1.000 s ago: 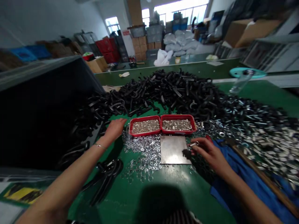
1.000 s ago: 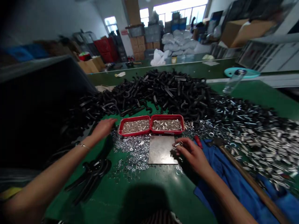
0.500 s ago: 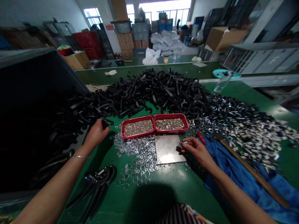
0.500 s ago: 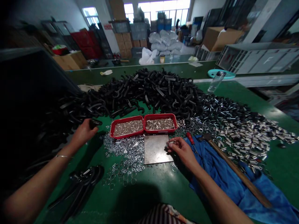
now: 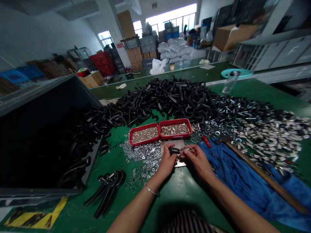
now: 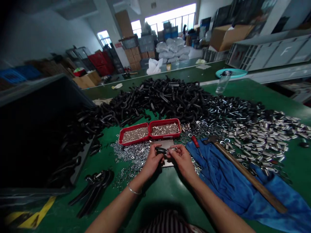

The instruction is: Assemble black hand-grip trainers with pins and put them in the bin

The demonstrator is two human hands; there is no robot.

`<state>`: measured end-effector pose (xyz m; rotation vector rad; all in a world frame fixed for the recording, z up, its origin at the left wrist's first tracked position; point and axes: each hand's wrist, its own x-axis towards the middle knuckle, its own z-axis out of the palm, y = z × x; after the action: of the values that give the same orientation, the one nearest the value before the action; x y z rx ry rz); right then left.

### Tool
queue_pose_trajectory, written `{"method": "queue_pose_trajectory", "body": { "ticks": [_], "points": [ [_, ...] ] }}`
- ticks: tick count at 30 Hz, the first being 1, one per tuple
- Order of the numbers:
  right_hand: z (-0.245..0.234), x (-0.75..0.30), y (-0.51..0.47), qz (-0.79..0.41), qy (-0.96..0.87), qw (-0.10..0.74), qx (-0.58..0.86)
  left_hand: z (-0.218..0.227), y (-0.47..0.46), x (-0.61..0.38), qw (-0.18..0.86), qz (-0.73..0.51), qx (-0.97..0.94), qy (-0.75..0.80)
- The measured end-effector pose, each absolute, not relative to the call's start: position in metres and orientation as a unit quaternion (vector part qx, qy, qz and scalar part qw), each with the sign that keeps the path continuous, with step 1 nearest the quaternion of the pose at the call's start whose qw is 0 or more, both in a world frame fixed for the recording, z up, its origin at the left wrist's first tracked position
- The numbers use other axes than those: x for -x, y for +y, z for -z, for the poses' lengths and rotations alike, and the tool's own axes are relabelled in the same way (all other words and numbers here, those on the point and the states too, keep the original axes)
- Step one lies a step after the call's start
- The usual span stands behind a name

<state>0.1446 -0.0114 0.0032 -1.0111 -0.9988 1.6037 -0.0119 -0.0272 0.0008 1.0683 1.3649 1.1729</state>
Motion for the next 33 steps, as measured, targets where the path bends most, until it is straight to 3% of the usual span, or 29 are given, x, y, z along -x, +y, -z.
{"method": "queue_pose_trajectory", "body": {
  "ticks": [7, 11, 15, 19, 22, 28, 33],
  "points": [
    [0.003, -0.145, -0.015, -0.608, -0.468, 0.487, 0.418, -0.001, -0.038, 0.001, 0.579, -0.435, -0.425, 0.543],
    [0.007, -0.15, -0.012, -0.647, -0.501, 0.424, 0.389, -0.005, -0.06, 0.006, 0.692, -0.344, -0.435, 0.463],
    [0.007, -0.161, 0.0, -0.66, -0.589, 0.31, 0.349, -0.012, -0.068, 0.014, 0.752, -0.362, -0.351, 0.424],
    [0.009, -0.2, 0.026, -0.463, -0.712, 0.314, 0.425, -0.012, -0.054, 0.028, 0.656, -0.515, -0.282, 0.474],
    [0.012, -0.226, 0.038, -0.278, -0.814, 0.263, 0.437, -0.015, -0.039, 0.042, 0.617, -0.58, -0.264, 0.462],
    [0.02, -0.213, 0.027, -0.104, -0.88, 0.102, 0.453, -0.021, -0.028, 0.038, 0.616, -0.611, -0.263, 0.422],
    [0.017, -0.201, 0.031, -0.032, -0.891, 0.046, 0.45, -0.017, -0.028, 0.025, 0.558, -0.62, -0.281, 0.475]
  ]
}}
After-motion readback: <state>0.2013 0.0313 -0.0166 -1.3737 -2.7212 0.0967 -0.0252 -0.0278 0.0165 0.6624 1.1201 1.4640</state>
